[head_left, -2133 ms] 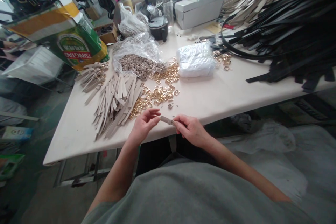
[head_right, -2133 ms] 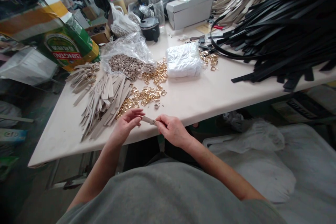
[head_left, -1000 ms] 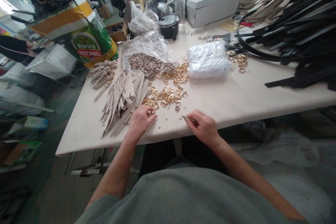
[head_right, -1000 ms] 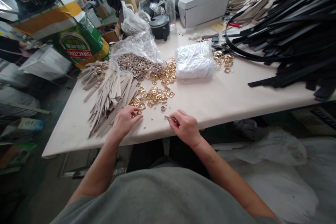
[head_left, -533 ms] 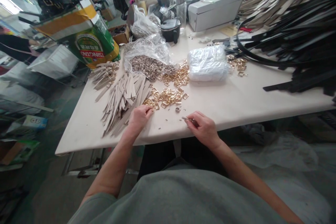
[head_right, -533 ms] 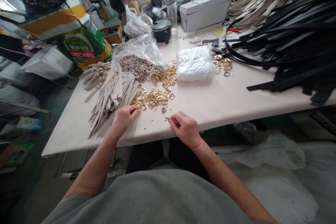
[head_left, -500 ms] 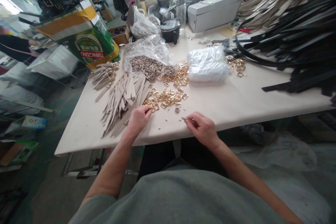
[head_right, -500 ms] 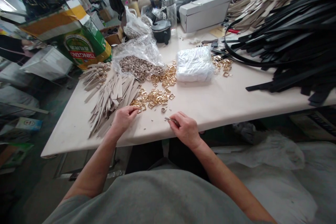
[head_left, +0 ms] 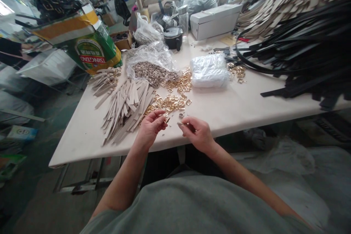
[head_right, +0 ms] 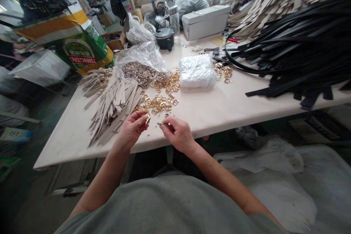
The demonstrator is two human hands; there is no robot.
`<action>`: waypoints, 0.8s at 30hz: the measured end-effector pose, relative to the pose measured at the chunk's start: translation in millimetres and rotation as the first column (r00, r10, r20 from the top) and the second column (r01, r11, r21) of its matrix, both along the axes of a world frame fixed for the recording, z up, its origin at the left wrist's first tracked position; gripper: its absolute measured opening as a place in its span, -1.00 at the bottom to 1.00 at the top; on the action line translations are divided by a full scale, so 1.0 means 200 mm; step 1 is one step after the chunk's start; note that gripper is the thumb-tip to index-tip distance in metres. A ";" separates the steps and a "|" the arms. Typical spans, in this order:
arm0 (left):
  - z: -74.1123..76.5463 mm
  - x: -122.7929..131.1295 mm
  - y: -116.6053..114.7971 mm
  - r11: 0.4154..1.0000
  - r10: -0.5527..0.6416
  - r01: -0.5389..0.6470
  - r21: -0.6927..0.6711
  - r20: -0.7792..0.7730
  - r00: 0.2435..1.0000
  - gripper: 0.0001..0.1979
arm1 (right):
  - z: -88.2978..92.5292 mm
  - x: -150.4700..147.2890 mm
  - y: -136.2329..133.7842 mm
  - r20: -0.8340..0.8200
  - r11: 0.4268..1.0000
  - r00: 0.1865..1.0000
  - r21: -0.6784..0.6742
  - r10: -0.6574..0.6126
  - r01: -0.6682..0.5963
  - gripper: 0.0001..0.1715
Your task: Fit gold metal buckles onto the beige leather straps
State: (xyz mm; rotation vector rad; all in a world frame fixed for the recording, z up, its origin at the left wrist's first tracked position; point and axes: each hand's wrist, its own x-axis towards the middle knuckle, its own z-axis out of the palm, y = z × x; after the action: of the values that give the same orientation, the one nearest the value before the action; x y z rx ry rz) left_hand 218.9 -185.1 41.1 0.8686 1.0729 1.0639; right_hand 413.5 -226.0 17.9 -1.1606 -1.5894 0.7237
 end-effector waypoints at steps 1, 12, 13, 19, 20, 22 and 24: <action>-0.01 0.01 0.00 1.000 0.007 -0.007 -0.006 0.012 1.000 -0.57 | 0.02 -0.01 -0.01 -0.081 0.996 0.996 -0.076 0.029 -0.035 -0.90; -0.01 0.10 -0.09 0.977 0.104 -0.106 0.186 0.021 0.994 -0.74 | 0.12 -0.13 -0.04 -0.329 0.942 0.941 -0.285 0.079 -0.179 -0.82; -0.01 0.10 -0.09 0.975 0.110 -0.110 0.195 0.013 0.994 -0.74 | 0.12 -0.13 -0.04 -0.287 0.955 0.956 -0.261 0.066 -0.144 -0.84; -0.01 0.12 -0.09 0.962 0.161 -0.166 0.216 0.043 0.986 -0.71 | 0.12 -0.12 -0.04 -0.008 0.999 0.999 0.000 -0.045 0.045 -0.92; -0.01 0.12 -0.09 0.963 0.162 -0.168 0.209 0.049 0.986 -0.69 | 0.13 -0.12 -0.04 0.023 0.998 0.998 0.024 -0.056 0.056 -0.93; -0.01 0.13 -0.09 0.971 0.146 -0.158 0.182 0.076 0.986 -0.62 | 0.13 -0.12 -0.04 0.069 0.997 0.995 0.051 -0.068 0.065 -0.94; 0.00 0.13 -0.09 0.979 0.122 -0.139 0.146 0.118 0.985 -0.59 | 0.13 -0.12 -0.04 0.097 0.996 0.993 0.064 -0.072 0.066 -0.94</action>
State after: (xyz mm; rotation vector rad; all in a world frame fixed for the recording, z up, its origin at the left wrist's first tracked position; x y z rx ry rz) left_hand 244.1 -202.3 40.7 0.8610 0.9764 1.3034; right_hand 389.9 -234.3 43.4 -1.2169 -1.6343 0.5763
